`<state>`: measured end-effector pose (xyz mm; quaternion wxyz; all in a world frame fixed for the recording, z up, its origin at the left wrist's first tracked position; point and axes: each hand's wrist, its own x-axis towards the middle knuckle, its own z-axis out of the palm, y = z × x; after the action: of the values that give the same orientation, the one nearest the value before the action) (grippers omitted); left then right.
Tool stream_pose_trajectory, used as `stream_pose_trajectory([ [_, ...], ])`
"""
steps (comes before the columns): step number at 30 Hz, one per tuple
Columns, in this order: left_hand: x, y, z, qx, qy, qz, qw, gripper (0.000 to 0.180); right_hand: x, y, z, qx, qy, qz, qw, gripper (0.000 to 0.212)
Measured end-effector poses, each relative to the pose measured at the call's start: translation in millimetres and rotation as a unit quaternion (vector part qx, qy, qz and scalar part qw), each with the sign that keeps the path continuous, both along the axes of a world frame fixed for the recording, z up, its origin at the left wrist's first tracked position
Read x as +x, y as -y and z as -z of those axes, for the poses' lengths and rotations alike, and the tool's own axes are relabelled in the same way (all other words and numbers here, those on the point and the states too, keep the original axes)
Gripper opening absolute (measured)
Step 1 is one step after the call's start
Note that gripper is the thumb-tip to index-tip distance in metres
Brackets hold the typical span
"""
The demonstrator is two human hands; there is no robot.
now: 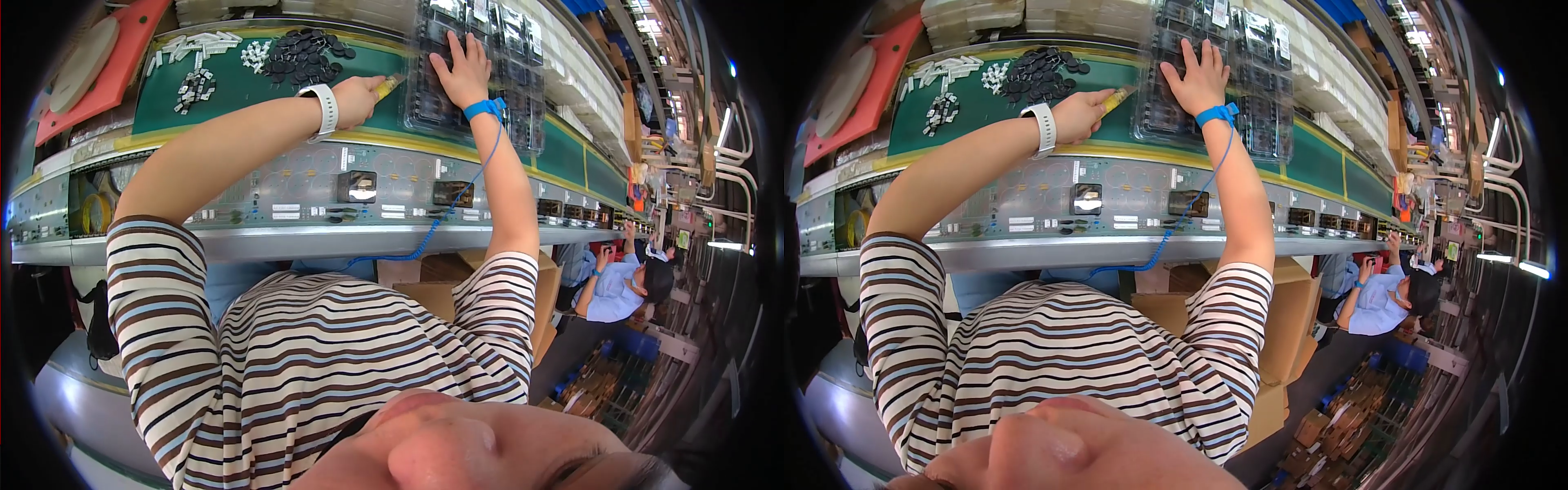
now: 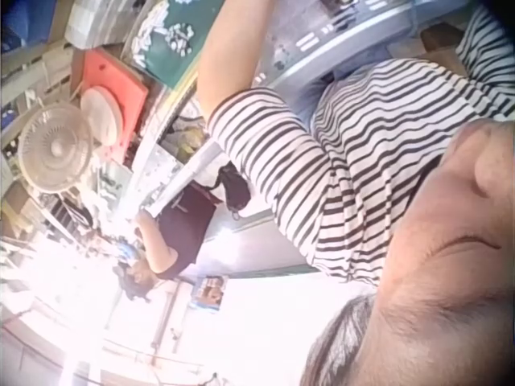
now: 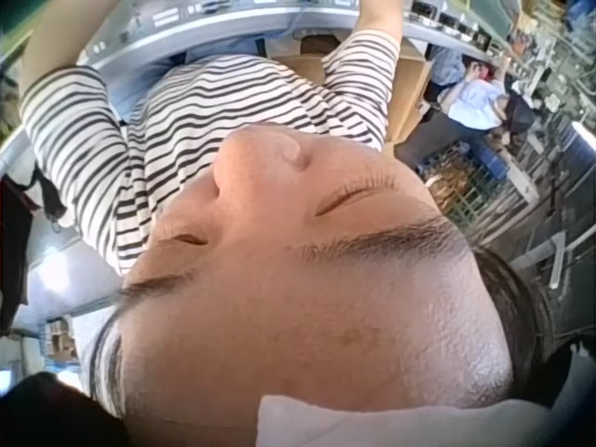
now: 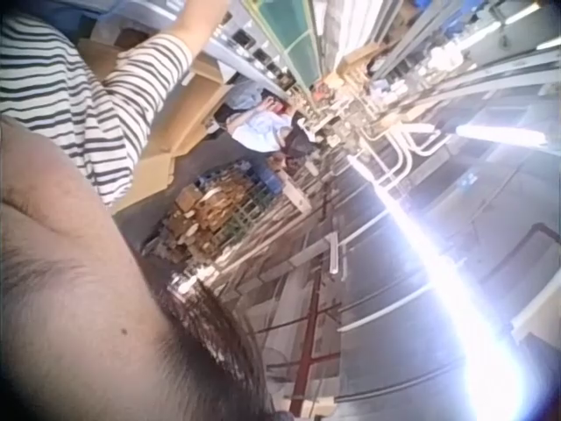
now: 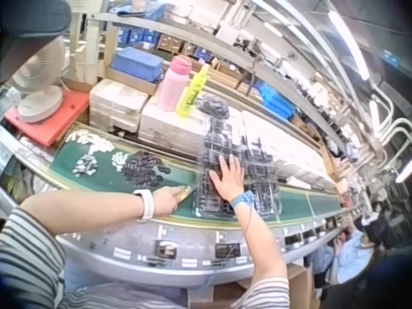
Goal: The person assembles electronic components by hand, inserting small parts into a circuit board or plastic casing on a conveyor belt while wearing an anti-static wrist strap.
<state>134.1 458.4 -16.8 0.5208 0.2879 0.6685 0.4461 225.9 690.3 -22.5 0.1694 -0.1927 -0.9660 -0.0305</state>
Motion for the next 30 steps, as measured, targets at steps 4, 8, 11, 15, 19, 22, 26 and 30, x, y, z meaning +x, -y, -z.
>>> stream_pose_trajectory([
  [4,2.6,14.6,-3.2,-0.025,-0.046,0.069,0.996,0.045,0.5,-0.7,-0.9,0.000,0.001,0.001,1.000,0.065],
  [8,-6.9,9.4,-6.8,0.006,-0.011,-0.004,1.000,0.045,1.3,1.2,-1.7,0.001,0.002,0.000,1.000,0.065],
  [11,-12.8,-5.1,-0.7,-0.008,-0.072,-0.019,0.997,0.046,-2.0,5.3,-2.9,-0.001,0.009,0.002,1.000,0.065],
  [15,-7.5,-13.6,9.5,-0.012,-0.094,0.011,0.995,0.046,-1.1,5.3,-1.8,-0.009,0.012,0.014,1.000,0.065],
  [19,-4.8,-4.1,0.5,-0.010,-0.071,0.007,0.997,0.045,-0.7,3.3,-1.0,-0.009,0.004,0.010,1.000,0.065],
  [22,-4.5,7.4,1.5,-0.004,-0.128,0.083,0.988,0.043,-0.9,3.5,-0.5,-0.006,0.005,0.009,1.000,0.065],
  [26,-7.8,20.9,19.5,0.015,-0.172,0.109,0.979,0.035,-2.8,3.6,-2.0,-0.002,0.003,0.002,1.000,0.064],
  [30,-18.5,27.7,-7.4,-0.019,-0.043,-0.013,0.999,0.019,-11.7,10.9,-16.6,-0.009,0.022,0.030,0.999,0.072],
])
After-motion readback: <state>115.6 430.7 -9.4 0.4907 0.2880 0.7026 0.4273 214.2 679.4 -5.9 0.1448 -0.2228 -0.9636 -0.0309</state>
